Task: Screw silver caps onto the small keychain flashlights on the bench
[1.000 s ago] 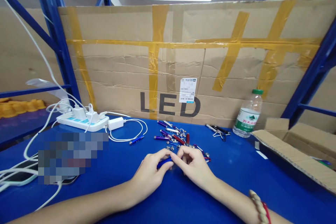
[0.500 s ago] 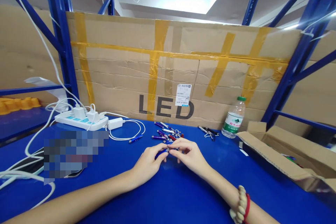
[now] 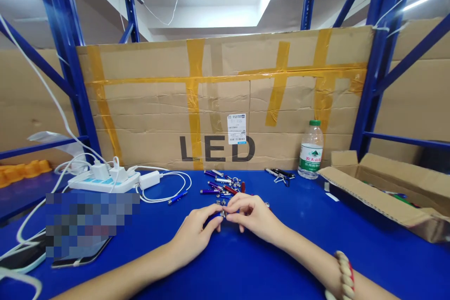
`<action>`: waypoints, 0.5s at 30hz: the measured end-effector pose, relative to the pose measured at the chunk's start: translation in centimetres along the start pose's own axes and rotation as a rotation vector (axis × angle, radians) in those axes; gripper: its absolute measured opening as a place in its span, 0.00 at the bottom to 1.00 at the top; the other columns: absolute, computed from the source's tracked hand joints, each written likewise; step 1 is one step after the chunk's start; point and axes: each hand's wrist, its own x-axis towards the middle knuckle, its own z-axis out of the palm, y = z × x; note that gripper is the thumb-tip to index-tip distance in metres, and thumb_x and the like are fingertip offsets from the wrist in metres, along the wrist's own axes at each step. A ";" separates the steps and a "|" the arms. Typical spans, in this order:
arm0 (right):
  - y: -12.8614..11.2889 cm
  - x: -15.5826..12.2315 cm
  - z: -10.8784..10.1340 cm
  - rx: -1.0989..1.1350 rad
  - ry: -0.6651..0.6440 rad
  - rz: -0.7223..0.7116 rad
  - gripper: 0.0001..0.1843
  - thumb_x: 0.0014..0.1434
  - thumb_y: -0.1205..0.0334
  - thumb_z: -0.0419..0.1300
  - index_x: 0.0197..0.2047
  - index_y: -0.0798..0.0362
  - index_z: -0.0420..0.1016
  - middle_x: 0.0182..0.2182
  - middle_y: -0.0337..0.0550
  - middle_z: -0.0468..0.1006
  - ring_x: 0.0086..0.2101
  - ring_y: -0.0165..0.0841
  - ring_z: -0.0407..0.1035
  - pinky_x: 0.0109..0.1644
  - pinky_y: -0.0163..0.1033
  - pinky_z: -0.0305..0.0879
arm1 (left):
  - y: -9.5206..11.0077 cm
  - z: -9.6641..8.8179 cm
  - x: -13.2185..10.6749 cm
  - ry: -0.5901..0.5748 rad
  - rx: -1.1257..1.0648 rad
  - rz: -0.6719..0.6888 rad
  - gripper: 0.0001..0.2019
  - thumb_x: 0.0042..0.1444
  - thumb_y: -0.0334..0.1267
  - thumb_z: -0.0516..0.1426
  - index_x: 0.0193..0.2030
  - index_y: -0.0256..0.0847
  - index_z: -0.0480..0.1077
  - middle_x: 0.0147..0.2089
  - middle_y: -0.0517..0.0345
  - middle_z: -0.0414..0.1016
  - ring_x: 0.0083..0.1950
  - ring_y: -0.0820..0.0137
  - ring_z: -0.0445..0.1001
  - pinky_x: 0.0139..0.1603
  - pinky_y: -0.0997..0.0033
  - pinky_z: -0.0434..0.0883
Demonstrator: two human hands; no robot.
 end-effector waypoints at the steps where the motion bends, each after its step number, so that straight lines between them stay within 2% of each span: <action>1: 0.0 0.0 0.0 -0.008 0.004 0.012 0.13 0.46 0.54 0.63 0.27 0.57 0.76 0.32 0.42 0.68 0.16 0.18 0.62 0.18 0.28 0.62 | 0.0 0.0 0.0 0.002 0.003 0.000 0.09 0.59 0.35 0.46 0.36 0.43 0.67 0.29 0.64 0.71 0.31 0.73 0.70 0.36 0.76 0.63; 10: 0.4 -0.1 0.0 -0.002 0.027 0.056 0.12 0.45 0.56 0.64 0.25 0.58 0.75 0.32 0.42 0.69 0.15 0.18 0.62 0.18 0.28 0.61 | 0.0 0.4 -0.2 -0.019 -0.051 0.005 0.10 0.59 0.34 0.46 0.37 0.41 0.68 0.31 0.61 0.71 0.31 0.73 0.69 0.35 0.76 0.64; 15: 0.2 -0.2 0.0 -0.011 0.038 0.064 0.11 0.45 0.56 0.64 0.24 0.57 0.77 0.31 0.42 0.70 0.15 0.18 0.61 0.18 0.29 0.62 | 0.0 0.4 -0.2 -0.045 -0.084 -0.013 0.11 0.57 0.34 0.49 0.44 0.43 0.68 0.37 0.59 0.73 0.37 0.71 0.71 0.41 0.74 0.66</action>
